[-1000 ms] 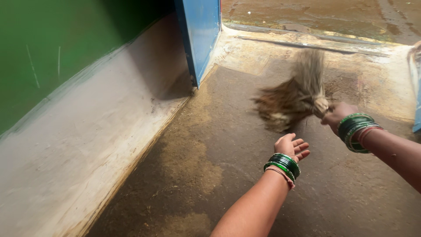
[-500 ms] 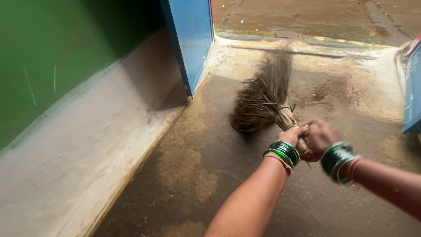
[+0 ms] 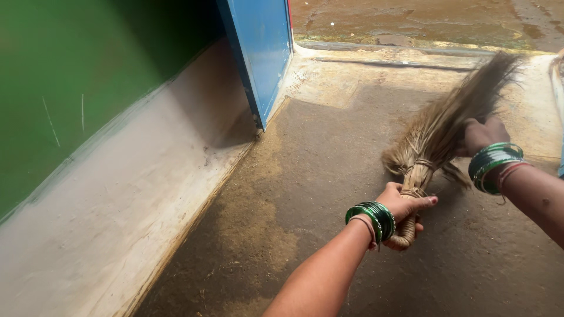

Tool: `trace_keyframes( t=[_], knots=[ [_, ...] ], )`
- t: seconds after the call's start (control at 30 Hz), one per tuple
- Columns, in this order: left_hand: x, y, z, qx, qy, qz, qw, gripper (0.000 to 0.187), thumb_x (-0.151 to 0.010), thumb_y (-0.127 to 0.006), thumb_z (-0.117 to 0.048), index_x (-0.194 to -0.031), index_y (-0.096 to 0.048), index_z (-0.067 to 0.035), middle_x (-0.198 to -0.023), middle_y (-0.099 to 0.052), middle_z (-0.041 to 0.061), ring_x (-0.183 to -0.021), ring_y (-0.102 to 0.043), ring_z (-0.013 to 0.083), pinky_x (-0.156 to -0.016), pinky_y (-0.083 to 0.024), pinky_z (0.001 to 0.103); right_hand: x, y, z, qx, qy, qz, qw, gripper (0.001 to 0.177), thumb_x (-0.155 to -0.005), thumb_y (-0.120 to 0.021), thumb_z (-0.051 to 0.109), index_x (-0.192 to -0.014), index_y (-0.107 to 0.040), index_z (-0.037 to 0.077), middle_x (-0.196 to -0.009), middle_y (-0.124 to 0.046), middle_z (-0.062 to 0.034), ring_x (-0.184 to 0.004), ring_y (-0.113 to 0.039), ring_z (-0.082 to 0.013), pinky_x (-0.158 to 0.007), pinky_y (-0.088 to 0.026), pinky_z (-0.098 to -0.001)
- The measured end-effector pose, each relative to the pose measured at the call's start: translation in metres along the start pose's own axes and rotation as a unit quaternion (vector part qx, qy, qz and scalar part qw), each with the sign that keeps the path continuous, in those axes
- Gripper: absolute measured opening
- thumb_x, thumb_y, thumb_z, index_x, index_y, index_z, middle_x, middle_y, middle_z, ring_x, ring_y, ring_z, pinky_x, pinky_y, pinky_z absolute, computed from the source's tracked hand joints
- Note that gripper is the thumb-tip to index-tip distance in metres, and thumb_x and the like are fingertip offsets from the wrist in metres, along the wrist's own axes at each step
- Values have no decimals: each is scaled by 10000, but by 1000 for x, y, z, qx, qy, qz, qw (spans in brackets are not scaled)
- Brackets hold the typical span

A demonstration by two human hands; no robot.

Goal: The person sweeps dirt across a dark floor toward a doorway using a hand broom, reaching into corners and along a wall.

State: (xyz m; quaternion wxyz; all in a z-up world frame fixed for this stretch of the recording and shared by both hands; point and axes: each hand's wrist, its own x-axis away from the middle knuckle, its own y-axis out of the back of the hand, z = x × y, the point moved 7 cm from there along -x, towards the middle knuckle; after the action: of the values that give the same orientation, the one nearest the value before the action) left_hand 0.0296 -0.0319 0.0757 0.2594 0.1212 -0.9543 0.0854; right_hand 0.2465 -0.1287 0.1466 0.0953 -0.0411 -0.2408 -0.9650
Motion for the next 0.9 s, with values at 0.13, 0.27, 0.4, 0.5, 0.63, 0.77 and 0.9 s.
trace_keyframes(
  t=[0.13,0.27,0.4,0.5,0.63,0.77,0.9],
  knots=[
    [-28,-2,7,21,-45,34,998,785,-799,-752,-256,-1416,-330,-17,-923,-667,182,-633,-700,258,-537,-613,393,-21,5,2,5,40,-33,999,374,-1018,-553,188,-1330,-509,-13,-1125,-667,-195,-907,-724,-276,-730,-645,-381],
    [-57,-3,8,-49,-126,76,988,549,-894,-753,-292,-1245,-682,125,-908,-747,156,-694,-720,206,-614,-612,322,-35,25,3,44,76,-124,988,357,-979,-623,256,-1240,-569,19,-1097,-682,-207,-874,-709,-293,-757,-585,-411],
    [-49,-6,16,46,-67,198,977,438,-871,-732,-200,-1226,-611,26,-915,-727,165,-723,-717,232,-664,-628,370,-37,37,4,70,129,-143,979,381,-977,-683,335,-1204,-611,37,-1102,-696,-189,-983,-663,-294,-915,-509,-438],
    [-44,-12,26,90,-10,274,957,403,-851,-728,-138,-1182,-606,57,-961,-740,177,-772,-762,233,-718,-659,364,-35,46,1,95,160,-151,971,383,-1010,-664,330,-1204,-602,6,-1124,-678,-201,-1004,-650,-315,-938,-489,-459],
    [-51,-20,37,99,19,330,939,334,-840,-774,-173,-1092,-621,-17,-893,-723,148,-690,-707,180,-634,-626,329,-29,59,-10,118,83,-114,983,407,-1005,-647,368,-1212,-623,18,-1091,-686,-201,-968,-683,-311,-921,-504,-466],
    [-48,-20,48,-92,49,260,960,407,-826,-827,-353,-994,-674,-16,-785,-707,122,-585,-668,154,-513,-579,311,-27,67,-20,167,-1,-99,981,358,-999,-642,351,-1191,-707,56,-1105,-729,-208,-1003,-693,-316,-937,-514,-470],
    [-37,-15,55,-203,98,200,954,564,-805,-772,-544,-909,-683,3,-684,-686,113,-506,-648,152,-434,-556,312,-45,60,-40,225,-35,-52,972,363,-1000,-665,323,-1206,-722,29,-1121,-737,-225,-993,-710,-326,-942,-508,-487]
  ],
)
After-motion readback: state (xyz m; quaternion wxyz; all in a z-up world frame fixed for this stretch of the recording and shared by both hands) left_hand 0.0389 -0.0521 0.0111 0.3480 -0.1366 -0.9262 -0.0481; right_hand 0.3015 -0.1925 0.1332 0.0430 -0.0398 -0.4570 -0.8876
